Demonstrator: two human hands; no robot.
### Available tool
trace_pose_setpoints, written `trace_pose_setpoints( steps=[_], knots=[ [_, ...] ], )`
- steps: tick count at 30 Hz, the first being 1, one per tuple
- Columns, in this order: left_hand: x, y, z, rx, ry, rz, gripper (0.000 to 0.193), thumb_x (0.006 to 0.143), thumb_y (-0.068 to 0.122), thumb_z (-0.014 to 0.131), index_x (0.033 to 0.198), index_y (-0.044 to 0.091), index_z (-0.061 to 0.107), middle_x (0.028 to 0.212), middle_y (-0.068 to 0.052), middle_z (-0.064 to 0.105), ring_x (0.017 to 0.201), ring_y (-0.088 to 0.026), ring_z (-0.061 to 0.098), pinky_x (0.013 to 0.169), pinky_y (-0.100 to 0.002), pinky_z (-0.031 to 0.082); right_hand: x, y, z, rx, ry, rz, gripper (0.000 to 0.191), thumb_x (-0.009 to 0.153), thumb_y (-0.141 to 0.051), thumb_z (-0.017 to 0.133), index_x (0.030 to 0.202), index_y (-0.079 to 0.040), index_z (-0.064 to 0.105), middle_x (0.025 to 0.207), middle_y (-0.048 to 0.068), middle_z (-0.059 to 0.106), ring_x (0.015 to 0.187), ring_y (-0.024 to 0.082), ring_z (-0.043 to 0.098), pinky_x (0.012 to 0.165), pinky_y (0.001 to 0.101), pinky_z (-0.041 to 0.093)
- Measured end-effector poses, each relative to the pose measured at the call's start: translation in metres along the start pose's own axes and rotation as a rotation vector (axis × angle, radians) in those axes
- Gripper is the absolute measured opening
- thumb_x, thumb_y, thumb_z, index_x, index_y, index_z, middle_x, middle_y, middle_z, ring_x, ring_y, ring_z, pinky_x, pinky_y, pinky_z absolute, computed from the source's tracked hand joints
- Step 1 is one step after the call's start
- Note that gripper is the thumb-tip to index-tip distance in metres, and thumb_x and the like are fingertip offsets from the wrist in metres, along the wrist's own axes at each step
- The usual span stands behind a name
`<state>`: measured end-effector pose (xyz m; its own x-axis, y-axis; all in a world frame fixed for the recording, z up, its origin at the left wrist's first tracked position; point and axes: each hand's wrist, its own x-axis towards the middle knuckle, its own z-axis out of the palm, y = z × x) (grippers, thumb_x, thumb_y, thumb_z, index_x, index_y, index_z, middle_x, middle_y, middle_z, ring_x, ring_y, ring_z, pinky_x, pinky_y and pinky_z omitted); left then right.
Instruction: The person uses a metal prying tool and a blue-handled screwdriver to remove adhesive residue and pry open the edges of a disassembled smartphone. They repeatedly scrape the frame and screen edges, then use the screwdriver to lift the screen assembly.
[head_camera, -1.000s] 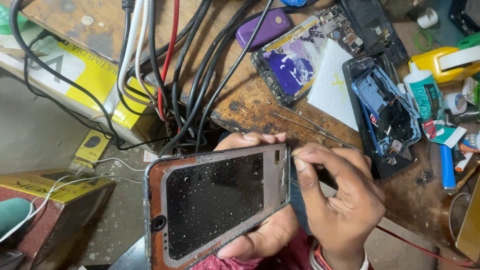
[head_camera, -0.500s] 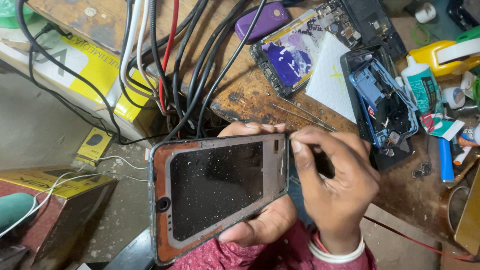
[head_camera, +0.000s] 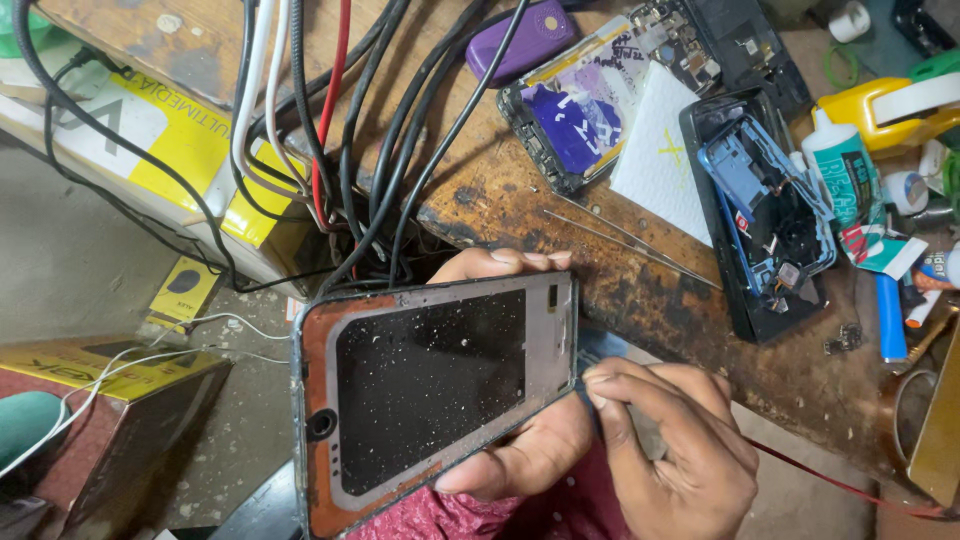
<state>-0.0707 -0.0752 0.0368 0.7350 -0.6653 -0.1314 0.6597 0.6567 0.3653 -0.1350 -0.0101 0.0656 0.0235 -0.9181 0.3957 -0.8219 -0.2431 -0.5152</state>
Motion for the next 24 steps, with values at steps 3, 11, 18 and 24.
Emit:
trace_pose_setpoints(
  steps=[3,11,18,24],
  knots=[
    [0.000,-0.001,0.002,-0.020,0.000,0.004,0.114,0.079,0.087,0.057,0.131,-0.014,0.041,0.120,-0.027,0.048,0.103,-0.037,0.055,0.095,-0.053,0.050,-0.002,0.001,-0.002,0.074,0.009,0.118,0.018,0.084,0.005,0.079,0.101,-0.001,0.074,0.099,0.010,0.078,0.096,0.018,0.073,0.087,0.0281,0.056],
    [0.004,0.015,-0.004,0.088,-0.057,-0.078,0.118,0.078,0.088,0.056,0.136,-0.012,0.038,0.127,-0.029,0.050,0.109,-0.040,0.057,0.104,-0.058,0.052,0.008,0.011,-0.008,0.113,0.117,0.052,0.018,0.085,0.002,0.078,0.102,0.000,0.073,0.097,0.008,0.077,0.090,0.017,0.074,0.085,0.0297,0.057],
    [0.012,0.013,-0.014,0.082,-0.159,-0.047,0.119,0.071,0.081,0.068,0.147,-0.003,0.031,0.131,-0.025,0.050,0.113,-0.038,0.058,0.105,-0.055,0.051,0.007,0.019,-0.009,0.113,0.117,0.025,0.016,0.083,0.001,0.079,0.098,-0.001,0.072,0.095,0.008,0.075,0.087,0.017,0.072,0.080,0.0289,0.056],
    [0.031,0.015,-0.036,0.089,-0.412,0.014,0.126,0.065,0.074,0.079,0.156,0.006,0.025,0.135,-0.021,0.051,0.116,-0.036,0.059,0.107,-0.052,0.051,0.006,0.028,-0.015,0.296,0.100,0.053,0.019,0.084,0.005,0.076,0.102,0.001,0.072,0.100,0.010,0.071,0.089,0.014,0.069,0.082,0.0250,0.056]
  ],
)
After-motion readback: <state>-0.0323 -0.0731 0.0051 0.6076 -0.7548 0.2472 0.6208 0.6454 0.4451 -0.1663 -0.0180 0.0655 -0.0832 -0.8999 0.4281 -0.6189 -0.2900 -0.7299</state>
